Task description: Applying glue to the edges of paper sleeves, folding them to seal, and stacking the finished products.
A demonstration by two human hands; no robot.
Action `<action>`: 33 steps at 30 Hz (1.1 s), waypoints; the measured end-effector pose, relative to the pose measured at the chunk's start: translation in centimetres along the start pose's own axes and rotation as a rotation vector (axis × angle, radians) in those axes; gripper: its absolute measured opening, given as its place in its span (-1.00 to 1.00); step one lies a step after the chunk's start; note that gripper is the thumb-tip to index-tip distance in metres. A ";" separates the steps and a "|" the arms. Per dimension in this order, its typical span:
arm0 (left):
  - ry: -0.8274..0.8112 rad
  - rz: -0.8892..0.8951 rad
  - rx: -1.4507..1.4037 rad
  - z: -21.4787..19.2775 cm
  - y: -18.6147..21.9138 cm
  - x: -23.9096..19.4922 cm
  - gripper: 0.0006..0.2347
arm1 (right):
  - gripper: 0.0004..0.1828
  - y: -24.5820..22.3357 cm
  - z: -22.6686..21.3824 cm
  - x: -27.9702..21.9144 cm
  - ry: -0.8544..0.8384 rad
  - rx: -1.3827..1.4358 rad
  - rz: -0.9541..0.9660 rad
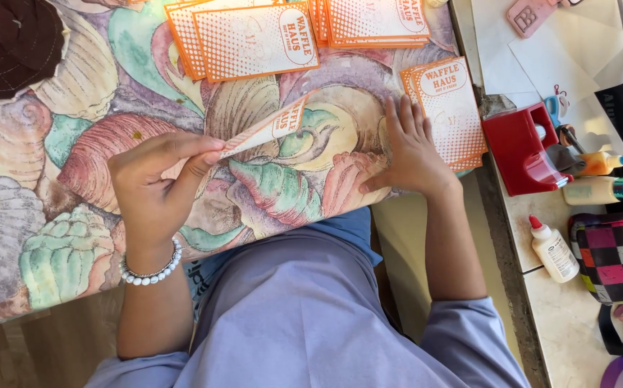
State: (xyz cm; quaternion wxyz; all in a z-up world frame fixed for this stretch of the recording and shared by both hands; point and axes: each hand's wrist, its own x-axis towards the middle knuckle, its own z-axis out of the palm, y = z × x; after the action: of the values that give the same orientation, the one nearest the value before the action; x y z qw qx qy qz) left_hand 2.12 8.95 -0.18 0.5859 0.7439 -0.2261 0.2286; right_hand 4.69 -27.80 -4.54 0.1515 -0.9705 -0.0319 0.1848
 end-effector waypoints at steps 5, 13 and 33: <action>-0.041 0.039 -0.011 -0.3 1.0 0.4 -0.98 | 0.93 0.0 -0.6 2.0 -0.078 -0.119 -0.026; -0.020 -0.005 -0.113 0.3 1.6 -0.2 -0.96 | 0.01 -3.4 -3.5 -0.9 0.249 0.088 -0.080; 0.148 -0.254 -0.085 2.2 2.1 -1.5 -0.97 | -0.18 -5.0 1.6 -2.6 0.672 1.211 -0.587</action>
State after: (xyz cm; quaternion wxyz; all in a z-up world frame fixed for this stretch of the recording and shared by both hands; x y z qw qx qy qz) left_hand -0.15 6.43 0.10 0.6561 0.7222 -0.0957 0.1970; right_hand 1.67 -22.87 -3.54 0.7034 -0.6732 -0.1343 -0.1843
